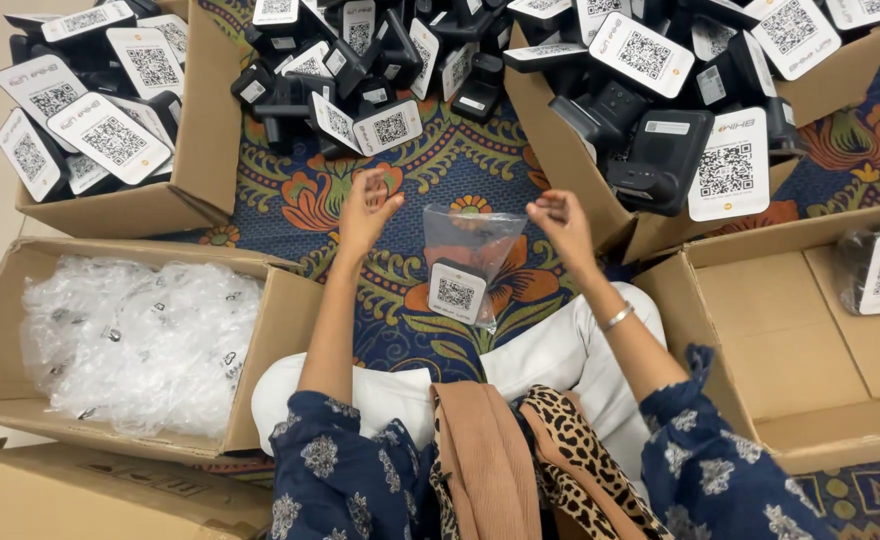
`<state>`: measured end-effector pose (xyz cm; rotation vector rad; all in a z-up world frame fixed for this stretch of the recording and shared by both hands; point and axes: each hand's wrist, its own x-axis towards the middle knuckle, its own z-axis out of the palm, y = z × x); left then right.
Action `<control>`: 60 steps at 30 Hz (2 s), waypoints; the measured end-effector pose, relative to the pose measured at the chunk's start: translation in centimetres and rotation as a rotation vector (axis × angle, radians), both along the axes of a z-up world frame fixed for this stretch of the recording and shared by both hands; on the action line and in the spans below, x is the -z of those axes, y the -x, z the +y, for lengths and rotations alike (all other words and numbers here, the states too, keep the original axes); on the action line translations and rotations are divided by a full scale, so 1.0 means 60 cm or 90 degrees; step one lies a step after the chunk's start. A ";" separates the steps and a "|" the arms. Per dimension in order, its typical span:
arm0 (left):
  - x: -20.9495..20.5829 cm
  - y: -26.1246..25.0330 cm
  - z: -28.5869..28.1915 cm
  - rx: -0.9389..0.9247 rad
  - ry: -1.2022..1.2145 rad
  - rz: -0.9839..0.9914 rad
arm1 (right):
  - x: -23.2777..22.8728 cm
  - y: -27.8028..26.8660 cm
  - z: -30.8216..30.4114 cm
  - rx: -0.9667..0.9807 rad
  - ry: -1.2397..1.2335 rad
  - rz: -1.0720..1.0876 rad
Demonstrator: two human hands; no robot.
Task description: The person packs QR code scanner devices into plastic bags and then places them into cardboard boxes.
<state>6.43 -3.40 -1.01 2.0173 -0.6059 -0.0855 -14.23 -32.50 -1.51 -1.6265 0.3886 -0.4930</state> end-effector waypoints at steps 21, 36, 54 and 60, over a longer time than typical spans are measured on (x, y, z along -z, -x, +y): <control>0.268 0.080 -0.105 0.118 0.383 0.618 | 0.082 -0.027 0.135 -0.118 -0.447 0.005; -0.011 0.154 -0.075 0.225 -0.082 -0.259 | 0.239 -0.078 0.113 -0.114 -0.454 0.176; 0.164 0.117 -0.061 -0.055 0.115 0.345 | 0.095 0.040 0.125 0.072 -0.430 0.282; -0.030 0.193 -0.144 0.106 0.530 0.594 | -0.109 0.065 0.057 -0.084 -0.530 0.024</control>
